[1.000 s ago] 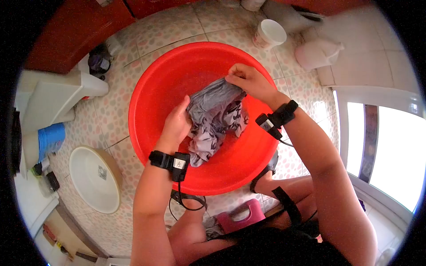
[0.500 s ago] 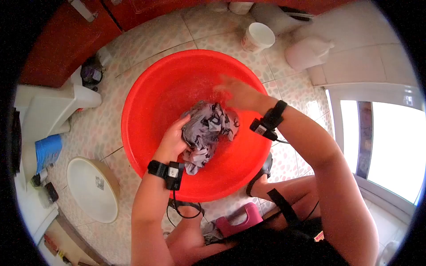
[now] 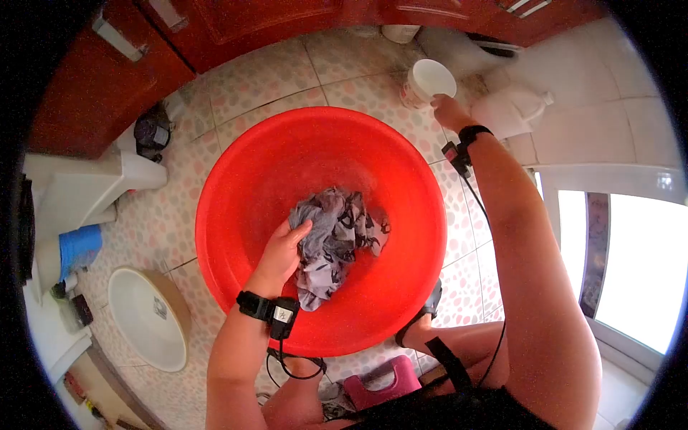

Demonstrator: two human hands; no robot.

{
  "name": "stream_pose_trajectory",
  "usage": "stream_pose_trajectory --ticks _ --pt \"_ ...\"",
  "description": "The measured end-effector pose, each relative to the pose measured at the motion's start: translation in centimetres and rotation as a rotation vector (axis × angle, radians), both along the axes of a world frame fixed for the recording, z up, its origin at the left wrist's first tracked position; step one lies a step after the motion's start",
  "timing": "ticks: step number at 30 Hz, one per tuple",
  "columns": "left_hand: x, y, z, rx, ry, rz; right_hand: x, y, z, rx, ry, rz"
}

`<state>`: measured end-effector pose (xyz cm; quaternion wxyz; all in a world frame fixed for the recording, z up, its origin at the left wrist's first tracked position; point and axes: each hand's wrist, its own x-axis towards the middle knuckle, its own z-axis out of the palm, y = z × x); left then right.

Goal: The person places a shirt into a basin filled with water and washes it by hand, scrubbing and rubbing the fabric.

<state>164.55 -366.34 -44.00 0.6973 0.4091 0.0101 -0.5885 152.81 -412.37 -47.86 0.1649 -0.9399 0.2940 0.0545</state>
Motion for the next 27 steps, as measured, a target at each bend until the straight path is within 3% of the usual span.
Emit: stream_pose_trajectory --ticks 2,5,6,8,12,14,18,20,21,24,27 --pt "0.0 -0.2 0.3 0.012 0.008 0.009 -0.4 -0.5 0.5 -0.201 0.037 0.170" --pt "0.1 -0.5 0.3 0.032 0.059 -0.020 -2.1 2.5 3.0 -0.173 0.071 0.197" --pt "0.0 -0.7 0.3 0.019 0.058 -0.019 -2.6 3.7 4.1 -0.133 0.329 0.140" --pt "-0.3 -0.9 0.1 0.004 0.057 -0.025 -5.6 5.1 3.9 -0.138 0.225 0.294" --pt "-0.7 -0.9 0.4 -0.006 -0.105 -0.045 -6.3 9.3 7.2 -0.052 0.353 0.175" --pt "-0.8 -1.1 0.7 0.010 -0.171 -0.041 -6.1 10.0 7.2 0.087 0.091 0.114" --pt "-0.7 -1.1 -0.1 -0.048 0.009 0.067 -5.5 8.7 1.6 0.343 0.128 0.214" --pt "-0.5 -0.8 -0.4 -0.051 0.113 0.103 -4.4 8.1 -1.0 0.361 0.399 0.082" --pt "-0.4 -0.7 -0.2 -0.083 0.144 0.104 -3.7 9.0 -0.5 0.444 0.370 -0.082" --pt "-0.2 -0.5 -0.3 -0.082 0.195 0.128 -2.2 9.6 1.0 0.334 0.488 -0.062" --pt "-0.2 -0.5 -0.7 -0.084 0.198 0.154 -5.9 4.0 -7.1 0.361 0.316 0.079"
